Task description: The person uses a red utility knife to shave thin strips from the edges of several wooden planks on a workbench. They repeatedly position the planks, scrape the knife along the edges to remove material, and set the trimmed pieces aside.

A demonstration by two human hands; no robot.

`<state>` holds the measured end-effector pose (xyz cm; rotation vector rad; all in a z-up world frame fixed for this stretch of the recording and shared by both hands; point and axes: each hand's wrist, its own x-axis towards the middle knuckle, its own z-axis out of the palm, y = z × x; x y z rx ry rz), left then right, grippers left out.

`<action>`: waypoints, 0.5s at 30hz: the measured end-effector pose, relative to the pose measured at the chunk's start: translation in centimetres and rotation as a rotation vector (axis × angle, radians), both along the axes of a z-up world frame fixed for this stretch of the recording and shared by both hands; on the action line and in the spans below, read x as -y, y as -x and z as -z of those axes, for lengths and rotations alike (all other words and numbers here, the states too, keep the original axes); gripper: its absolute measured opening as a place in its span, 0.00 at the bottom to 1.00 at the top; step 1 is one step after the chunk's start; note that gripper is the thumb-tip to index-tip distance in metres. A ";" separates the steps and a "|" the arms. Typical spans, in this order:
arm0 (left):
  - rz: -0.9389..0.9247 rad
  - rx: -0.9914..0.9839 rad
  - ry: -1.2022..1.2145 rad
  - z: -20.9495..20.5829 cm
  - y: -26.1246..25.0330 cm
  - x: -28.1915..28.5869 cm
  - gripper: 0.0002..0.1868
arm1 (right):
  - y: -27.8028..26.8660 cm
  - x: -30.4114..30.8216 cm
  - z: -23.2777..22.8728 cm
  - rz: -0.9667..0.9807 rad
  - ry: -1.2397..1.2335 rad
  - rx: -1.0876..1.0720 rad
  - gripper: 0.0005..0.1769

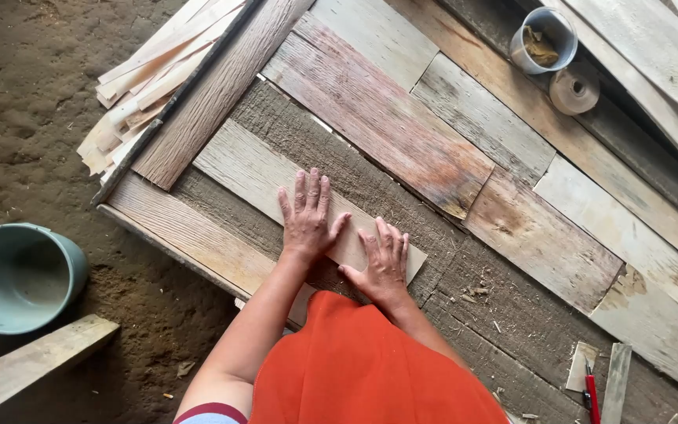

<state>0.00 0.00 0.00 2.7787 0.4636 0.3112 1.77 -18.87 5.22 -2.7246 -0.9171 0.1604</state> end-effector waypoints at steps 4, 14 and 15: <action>0.006 0.012 -0.001 -0.2 0.0 -0.1 0.50 | 0.0 -0.3 -0.4 0.015 0.010 0.017 0.47; 0.075 0.007 0.030 -0.4 -0.1 0.0 0.43 | -0.4 0.5 -1.5 0.019 -0.020 0.024 0.48; 0.117 -0.005 0.065 -0.5 -0.2 0.0 0.41 | -0.5 0.9 -1.5 0.022 -0.013 0.023 0.49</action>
